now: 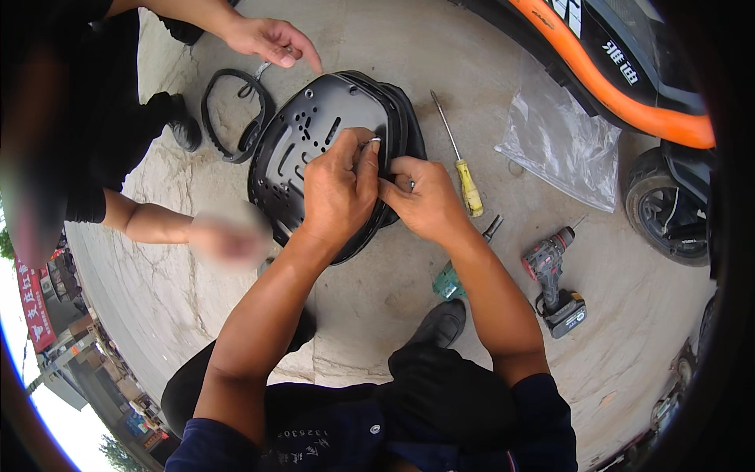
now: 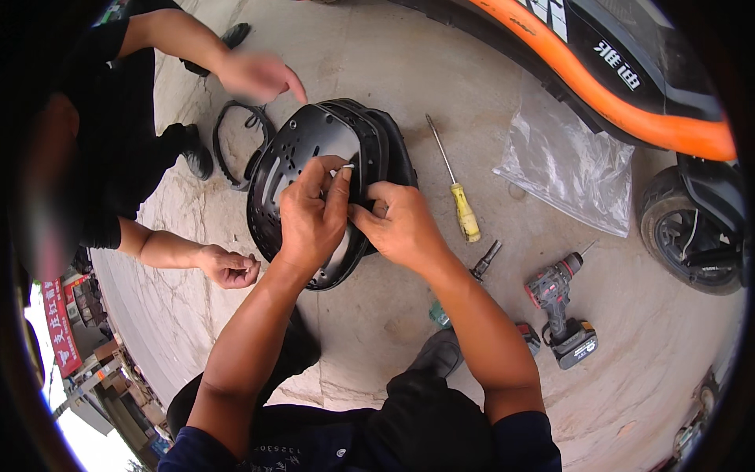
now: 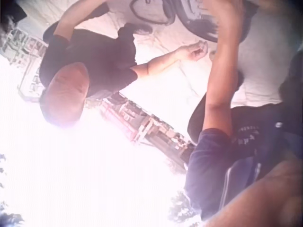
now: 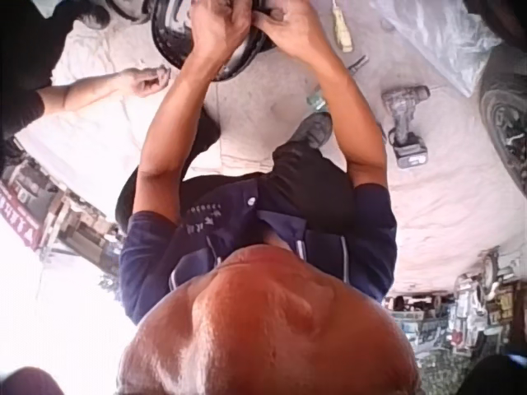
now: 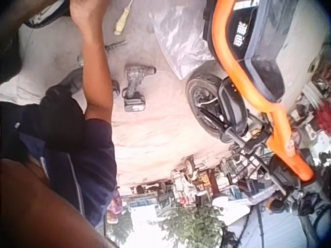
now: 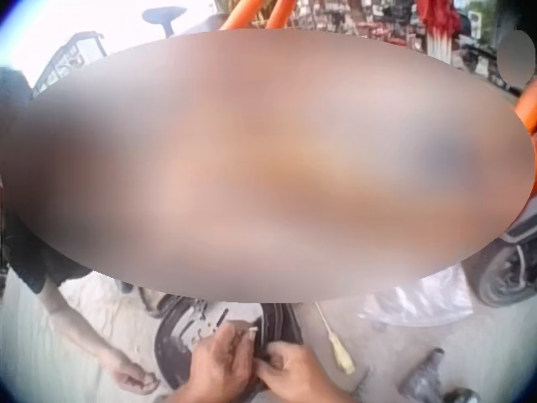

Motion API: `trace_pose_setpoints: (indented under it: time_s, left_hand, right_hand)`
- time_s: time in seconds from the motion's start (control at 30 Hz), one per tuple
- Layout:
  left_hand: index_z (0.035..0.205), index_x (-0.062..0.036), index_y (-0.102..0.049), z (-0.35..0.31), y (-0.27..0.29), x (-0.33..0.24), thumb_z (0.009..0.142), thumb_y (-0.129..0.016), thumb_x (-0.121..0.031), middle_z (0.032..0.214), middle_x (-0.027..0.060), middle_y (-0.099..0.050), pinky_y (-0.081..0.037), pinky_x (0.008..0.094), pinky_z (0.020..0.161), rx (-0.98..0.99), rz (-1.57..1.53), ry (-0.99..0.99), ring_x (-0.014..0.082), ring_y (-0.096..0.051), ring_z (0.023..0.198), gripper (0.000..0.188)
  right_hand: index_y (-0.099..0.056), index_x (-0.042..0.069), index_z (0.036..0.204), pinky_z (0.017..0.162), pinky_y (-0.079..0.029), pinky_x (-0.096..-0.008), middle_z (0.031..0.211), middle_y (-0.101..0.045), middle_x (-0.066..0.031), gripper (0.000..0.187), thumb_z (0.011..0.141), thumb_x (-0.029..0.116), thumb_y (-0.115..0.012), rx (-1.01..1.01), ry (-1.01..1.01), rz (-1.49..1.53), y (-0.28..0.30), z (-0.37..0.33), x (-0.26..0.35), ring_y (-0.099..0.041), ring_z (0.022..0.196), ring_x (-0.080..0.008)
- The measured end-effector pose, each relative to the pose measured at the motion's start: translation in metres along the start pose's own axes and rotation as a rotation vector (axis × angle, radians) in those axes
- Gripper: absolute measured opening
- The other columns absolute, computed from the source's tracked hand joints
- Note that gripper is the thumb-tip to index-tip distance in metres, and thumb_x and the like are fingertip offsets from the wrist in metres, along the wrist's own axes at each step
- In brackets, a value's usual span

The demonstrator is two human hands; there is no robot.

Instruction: The person uses a cordless drill to remove screws from a black plastic scooter seat base, then separates the base from the seat cushion. They hand-tighten screws and washers into the base and attach it to the scooter frame with assistance from another person.

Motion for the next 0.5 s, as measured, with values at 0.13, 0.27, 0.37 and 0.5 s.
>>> trace_pose_setpoints:
  time_s: [0.13, 0.27, 0.37, 0.5]
  left_hand:
    - [0.097, -0.0028, -0.062, -0.007, -0.001, 0.002, 0.089, -0.065, -0.009, 0.073, 0.0204, -0.065, -0.051, 0.0441, 0.057, -0.025, 0.043, -0.029, 0.0394, -0.065, 0.064, 0.011]
    - [0.098, -0.0027, -0.062, -0.015, -0.003, 0.004, 0.089, -0.065, -0.009, 0.070, 0.0192, -0.064, -0.050, 0.0420, 0.056, -0.086, 0.047, 0.014, 0.0372, -0.063, 0.061, 0.011]
    - [0.105, -0.0026, -0.064, -0.023, 0.001, 0.004, 0.089, -0.065, -0.009, 0.069, 0.0177, -0.063, -0.049, 0.0391, 0.055, -0.133, 0.046, 0.003, 0.0343, -0.062, 0.058, 0.017]
    - [0.111, -0.0014, -0.064, -0.054, 0.012, -0.007, 0.086, -0.066, -0.005, 0.074, 0.0148, -0.065, -0.052, 0.0406, 0.056, -0.133, 0.042, -0.081, 0.0332, -0.065, 0.062, 0.025]
  right_hand:
    - [-0.056, -0.004, 0.071, 0.050, -0.036, -0.0327, 0.057, -0.049, -0.0077, 0.026, 0.087, 0.014, -0.067, 0.037, -0.037, 0.015, -0.005, -0.002, -0.001, -0.040, 0.056, -0.0102]
    - [-0.057, -0.005, 0.071, 0.052, -0.038, -0.0334, 0.058, -0.051, -0.0081, 0.024, 0.088, 0.012, -0.063, 0.025, -0.151, 0.101, -0.011, -0.003, -0.003, -0.043, 0.058, -0.0114]
    - [-0.059, -0.005, 0.073, 0.052, -0.039, -0.0327, 0.059, -0.053, -0.0081, 0.024, 0.089, 0.013, -0.064, 0.014, -0.175, 0.026, -0.013, 0.000, -0.002, -0.043, 0.059, -0.0109]
    - [-0.061, -0.005, 0.074, 0.052, -0.038, -0.0313, 0.060, -0.056, -0.0064, 0.032, 0.092, 0.020, -0.068, 0.018, -0.161, 0.031, -0.012, 0.003, 0.005, -0.043, 0.060, -0.0102]
Point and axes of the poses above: each hand's wrist, its own z-axis towards the middle knuckle, its own y-axis out of the back of the hand, x = y × z, the point moved 4 cm from there along z, towards the middle knuckle
